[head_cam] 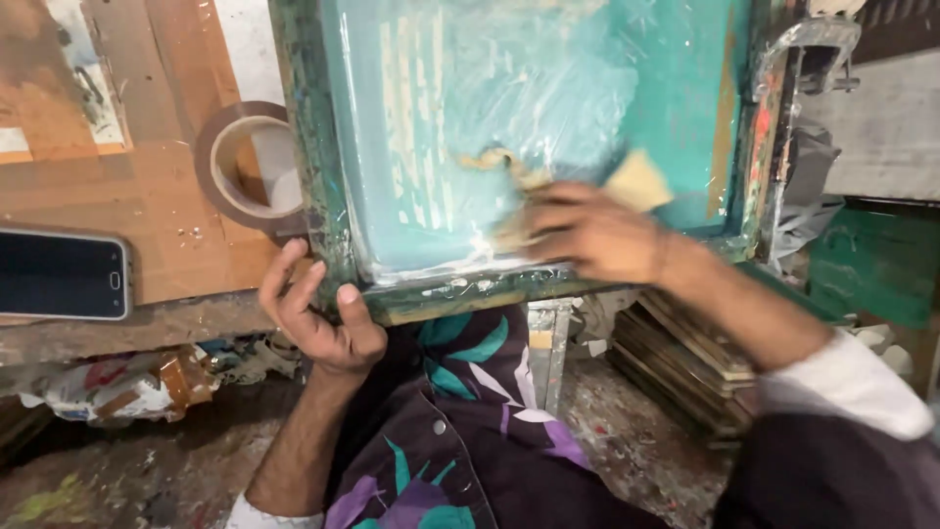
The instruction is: Cleaning ink residues from a screen printing frame using a cloth and solvent.
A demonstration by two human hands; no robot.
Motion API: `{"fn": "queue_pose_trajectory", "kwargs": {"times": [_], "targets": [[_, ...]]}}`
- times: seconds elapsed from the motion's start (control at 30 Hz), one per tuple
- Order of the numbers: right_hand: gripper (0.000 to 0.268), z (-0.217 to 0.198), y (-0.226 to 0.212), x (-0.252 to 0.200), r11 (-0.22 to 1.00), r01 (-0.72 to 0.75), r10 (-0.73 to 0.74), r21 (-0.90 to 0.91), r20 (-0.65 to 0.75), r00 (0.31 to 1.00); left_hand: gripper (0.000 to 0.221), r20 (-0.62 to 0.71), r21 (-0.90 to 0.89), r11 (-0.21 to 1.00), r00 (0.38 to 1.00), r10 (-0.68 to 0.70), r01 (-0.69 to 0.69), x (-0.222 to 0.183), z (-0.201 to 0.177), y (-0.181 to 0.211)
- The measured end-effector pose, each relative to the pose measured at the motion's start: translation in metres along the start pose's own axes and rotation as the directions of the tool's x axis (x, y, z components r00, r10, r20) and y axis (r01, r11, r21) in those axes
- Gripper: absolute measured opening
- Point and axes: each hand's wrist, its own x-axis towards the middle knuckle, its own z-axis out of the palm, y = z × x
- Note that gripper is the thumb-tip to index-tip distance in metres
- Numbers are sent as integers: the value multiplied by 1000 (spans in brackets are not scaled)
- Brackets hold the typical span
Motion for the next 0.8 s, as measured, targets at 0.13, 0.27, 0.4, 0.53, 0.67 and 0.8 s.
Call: {"fn": "queue_pose_trajectory", "kwargs": {"times": [0.13,0.27,0.4,0.53,0.67,0.8], "targets": [[31,17,44,-101,971,-238,237,18,-169,957,30,-27,-46,999,1000,-15,14,-3,3,-3],[30,44,37,-57,970,-193,228,144,-284,931,30,-24,-34,999,1000,15,-16,1,2,-4],[31,58,24,58,998,34,-20,44,-287,958,24,-47,23,997,996,79,-78,7,3,1],[11,24,100,160,985,-59,-14,-163,-413,911,25,-58,37,997,996,72,-70,3,2,3],[19,24,114,209,795,-580,602,176,-345,720,24,-77,38,999,996,38,-35,3,3,3],[37,25,39,174,995,-101,79,-19,-488,869,22,-74,32,996,994,84,-82,7,6,0]]}}
